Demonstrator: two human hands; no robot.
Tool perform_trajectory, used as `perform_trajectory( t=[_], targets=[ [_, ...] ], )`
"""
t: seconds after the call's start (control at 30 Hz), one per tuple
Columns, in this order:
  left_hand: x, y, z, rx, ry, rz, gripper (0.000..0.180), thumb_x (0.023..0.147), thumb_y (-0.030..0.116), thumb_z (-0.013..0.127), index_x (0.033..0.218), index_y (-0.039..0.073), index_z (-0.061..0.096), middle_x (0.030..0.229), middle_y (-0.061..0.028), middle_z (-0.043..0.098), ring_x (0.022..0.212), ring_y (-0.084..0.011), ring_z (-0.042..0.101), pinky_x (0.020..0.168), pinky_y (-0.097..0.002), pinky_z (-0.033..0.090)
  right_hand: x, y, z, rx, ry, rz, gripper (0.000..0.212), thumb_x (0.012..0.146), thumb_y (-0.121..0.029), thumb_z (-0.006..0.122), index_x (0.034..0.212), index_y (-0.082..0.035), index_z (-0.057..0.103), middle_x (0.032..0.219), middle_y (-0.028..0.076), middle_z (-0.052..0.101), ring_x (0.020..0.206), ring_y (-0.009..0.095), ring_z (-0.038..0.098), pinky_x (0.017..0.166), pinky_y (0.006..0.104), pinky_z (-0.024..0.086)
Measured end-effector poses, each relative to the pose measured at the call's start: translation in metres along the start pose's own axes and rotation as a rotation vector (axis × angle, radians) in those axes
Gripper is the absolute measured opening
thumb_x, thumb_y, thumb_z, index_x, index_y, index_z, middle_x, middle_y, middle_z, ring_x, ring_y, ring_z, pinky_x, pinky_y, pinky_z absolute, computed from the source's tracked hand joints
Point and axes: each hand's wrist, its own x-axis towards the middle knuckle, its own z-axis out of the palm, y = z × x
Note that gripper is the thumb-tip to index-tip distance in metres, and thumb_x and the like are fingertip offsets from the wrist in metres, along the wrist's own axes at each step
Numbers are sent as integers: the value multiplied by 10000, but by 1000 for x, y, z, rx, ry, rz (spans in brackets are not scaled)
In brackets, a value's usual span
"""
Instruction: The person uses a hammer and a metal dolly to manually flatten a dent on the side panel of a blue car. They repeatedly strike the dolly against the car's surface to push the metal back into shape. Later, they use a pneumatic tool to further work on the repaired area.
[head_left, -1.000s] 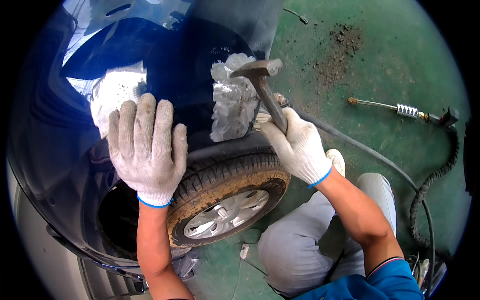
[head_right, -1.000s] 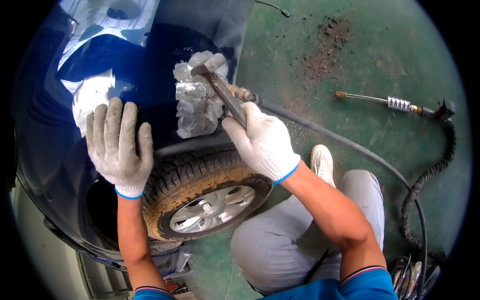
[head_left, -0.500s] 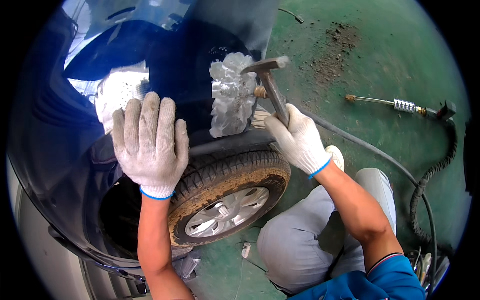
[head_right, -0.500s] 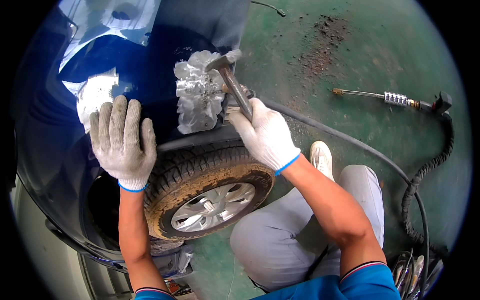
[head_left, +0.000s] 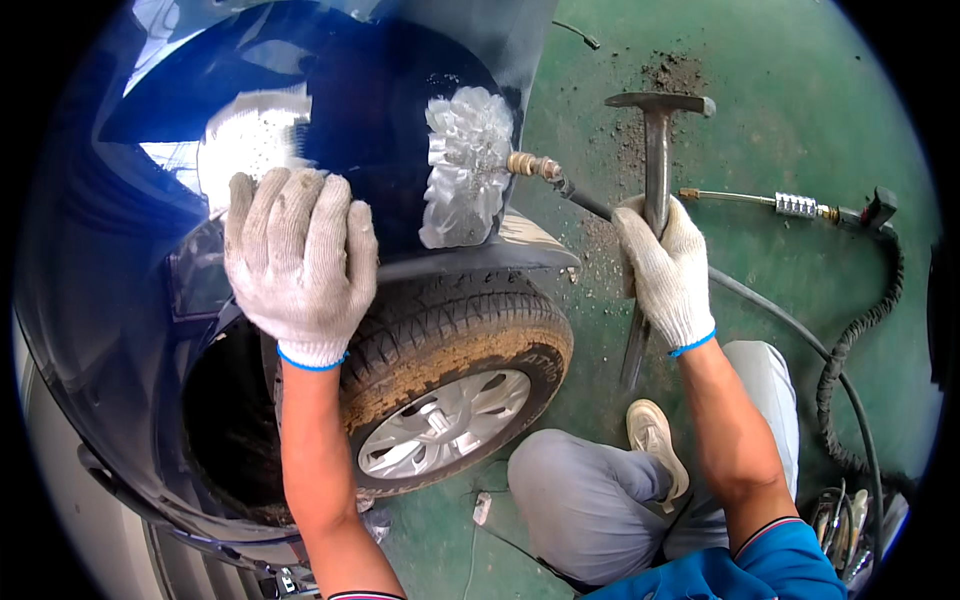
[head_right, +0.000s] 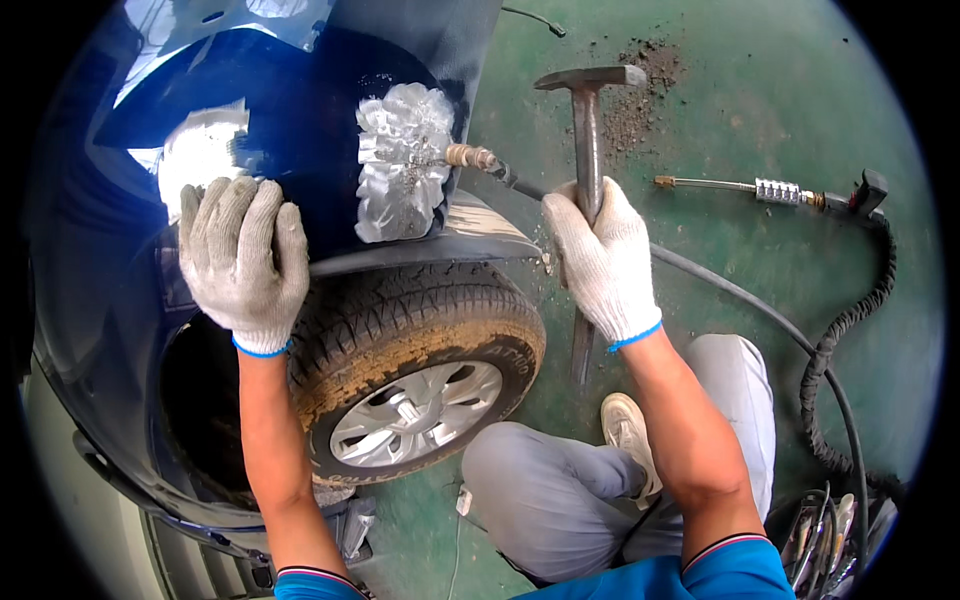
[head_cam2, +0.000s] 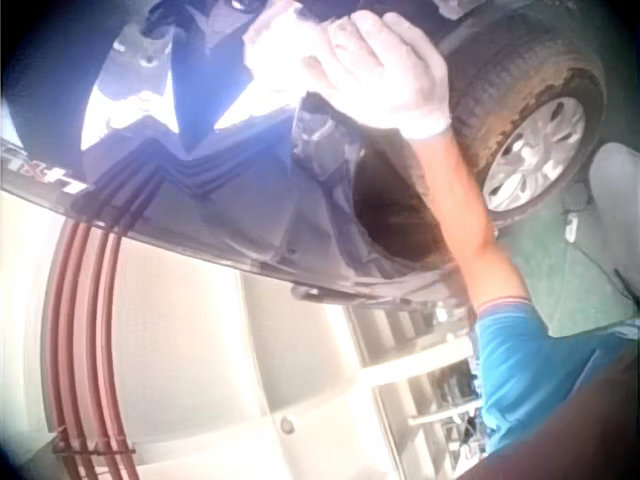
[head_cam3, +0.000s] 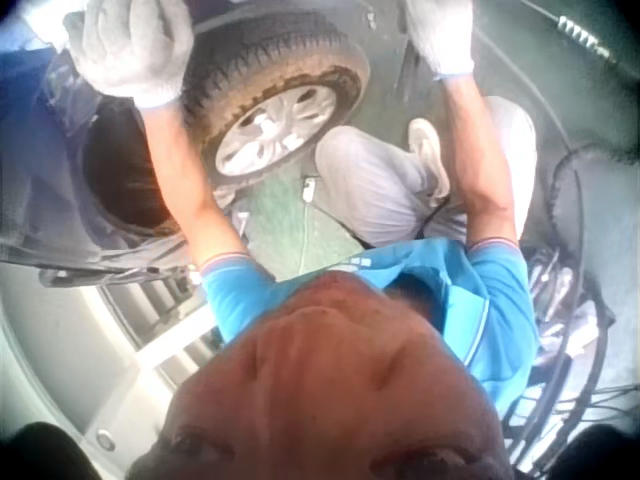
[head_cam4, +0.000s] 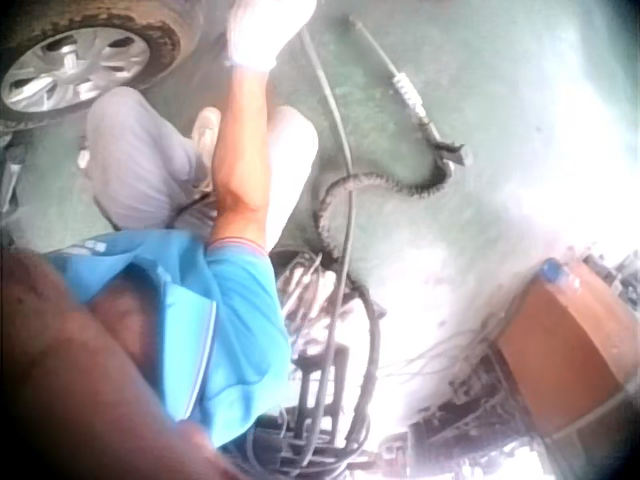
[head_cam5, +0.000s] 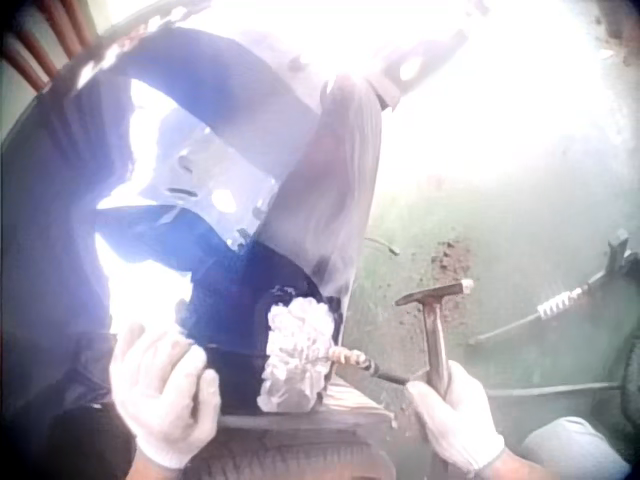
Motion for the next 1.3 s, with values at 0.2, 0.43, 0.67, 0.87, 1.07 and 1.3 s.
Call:
perform_trajectory(
  t=[0.2, 0.43, 0.67, 0.87, 1.07, 1.3],
  targets=[
    [13, 7, 1, -224, -11, 19, 256, 873, 117, 839, 1118, 46, 815, 1121, -141, 788, 1162, -369, 741, 1144, -588, 512, 19, -13, 14, -63, 28, -140, 215, 1038, -211, 725, 991, -21, 638, 687, -5, 598, 531, 71, 552, 476, 274, 441],
    [-4, 3, 0, -706, 298, -246, 269, 1032, 93, 720, 1261, -34, 781, 1287, -203, 772, 1227, -316, 741, 1107, -435, 589, 39, -108, 69, -15, 17, -651, 361, 1103, -338, 660, 1168, 16, 682, 703, 3, 607, 574, 75, 575, 531, 250, 441],
    [46, 49, 6, -12, -63, -164, 296, 1027, 54, 701, 1303, -16, 783, 1316, -180, 785, 1366, -349, 672, 1246, -510, 433, 36, -23, -1, 420, 155, -282, 247, 1093, -183, 682, 1238, 17, 680, 692, 5, 604, 458, 66, 457, 433, 244, 343],
    [52, 56, 29, 234, -464, -58, 502, 997, 300, 765, 1446, 81, 712, 1513, -160, 676, 1472, -387, 573, 1297, -564, 340, 45, -5, -10, 461, -12, 20, 304, 1081, -165, 664, 1315, 27, 641, 712, 16, 592, 514, 68, 489, 466, 239, 369],
    [69, 58, 53, 232, -536, 89, 623, 976, 448, 765, 1492, 110, 680, 1553, -109, 658, 1472, -360, 575, 1298, -574, 330, 59, 1, -23, 364, -127, -40, 483, 1103, -174, 578, 1544, 22, 557, 783, 2, 615, 570, 37, 472, 517, 219, 395],
    [78, 81, 51, -12, -675, 127, 681, 892, 365, 829, 1460, 34, 650, 1491, -162, 664, 1433, -353, 584, 1284, -587, 334, 46, 6, -21, 550, -293, -73, 500, 1175, -256, 518, 1552, 73, 511, 775, -2, 632, 573, 40, 519, 567, 226, 489]
  ],
)
